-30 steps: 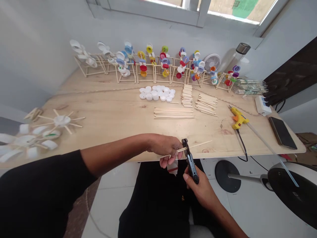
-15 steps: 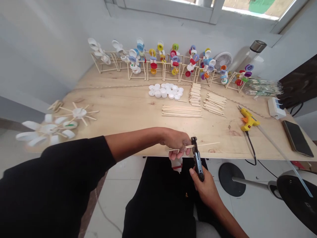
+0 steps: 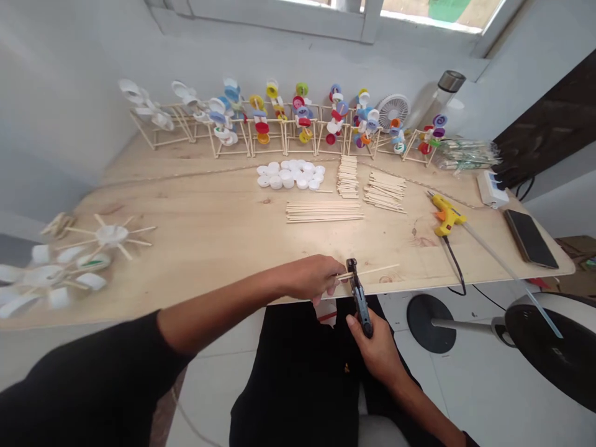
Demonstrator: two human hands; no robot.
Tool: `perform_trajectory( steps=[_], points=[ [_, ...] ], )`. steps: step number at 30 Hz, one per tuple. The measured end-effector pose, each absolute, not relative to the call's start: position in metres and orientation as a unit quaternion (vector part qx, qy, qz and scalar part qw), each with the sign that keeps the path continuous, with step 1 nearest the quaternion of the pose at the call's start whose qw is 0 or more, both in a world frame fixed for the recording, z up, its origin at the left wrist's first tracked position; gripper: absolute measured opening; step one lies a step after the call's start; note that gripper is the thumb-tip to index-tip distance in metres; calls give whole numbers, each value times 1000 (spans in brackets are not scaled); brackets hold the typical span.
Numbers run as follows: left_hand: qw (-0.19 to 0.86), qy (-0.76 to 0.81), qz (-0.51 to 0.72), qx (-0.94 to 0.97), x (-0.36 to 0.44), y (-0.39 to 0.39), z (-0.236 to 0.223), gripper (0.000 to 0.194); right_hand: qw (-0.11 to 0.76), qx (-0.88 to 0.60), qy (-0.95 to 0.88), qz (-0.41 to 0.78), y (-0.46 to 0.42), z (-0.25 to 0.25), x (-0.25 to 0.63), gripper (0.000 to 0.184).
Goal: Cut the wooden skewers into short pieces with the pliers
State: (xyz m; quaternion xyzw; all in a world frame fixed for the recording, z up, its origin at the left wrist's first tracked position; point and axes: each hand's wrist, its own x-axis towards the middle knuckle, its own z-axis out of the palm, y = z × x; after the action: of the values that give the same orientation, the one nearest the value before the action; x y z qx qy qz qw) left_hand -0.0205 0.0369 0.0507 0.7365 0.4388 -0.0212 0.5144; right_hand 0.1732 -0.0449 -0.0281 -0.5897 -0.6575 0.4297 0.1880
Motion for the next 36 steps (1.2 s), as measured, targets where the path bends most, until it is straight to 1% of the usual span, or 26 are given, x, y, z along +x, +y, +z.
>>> perform_trajectory(
  steps=[3, 4, 6, 8, 14, 20, 27, 32, 36],
  points=[
    [345, 483, 53, 803, -14, 20, 43, 21, 197, -595, -647, 436, -44, -29, 174, 32],
    [303, 498, 66, 810, -12, 14, 39, 22, 198, -596, -643, 438, -44, -30, 174, 32],
    [224, 533, 67, 813, -6, 3, 30, 30, 199, -599, -638, 441, -44, -30, 173, 32],
    [159, 556, 74, 812, 0, -4, 22, 32, 201, -599, -637, 442, -44, -30, 172, 30],
    [29, 575, 150, 804, 15, -11, 4, 20, 205, -600, -630, 449, -42, -26, 168, 28],
    [-29, 547, 196, 814, 16, -9, -3, 22, 230, -589, -627, 456, -42, -28, 164, 27],
    [-54, 531, 230, 814, 15, -12, -9, 21, 223, -611, -619, 440, -43, -38, 165, 27],
    [-72, 544, 222, 806, 16, -14, -8, 25, 227, -603, -614, 456, -47, -30, 168, 24],
    [-86, 533, 215, 814, 16, -14, -9, 25, 210, -601, -592, 495, -52, -24, 170, 18]
  ],
)
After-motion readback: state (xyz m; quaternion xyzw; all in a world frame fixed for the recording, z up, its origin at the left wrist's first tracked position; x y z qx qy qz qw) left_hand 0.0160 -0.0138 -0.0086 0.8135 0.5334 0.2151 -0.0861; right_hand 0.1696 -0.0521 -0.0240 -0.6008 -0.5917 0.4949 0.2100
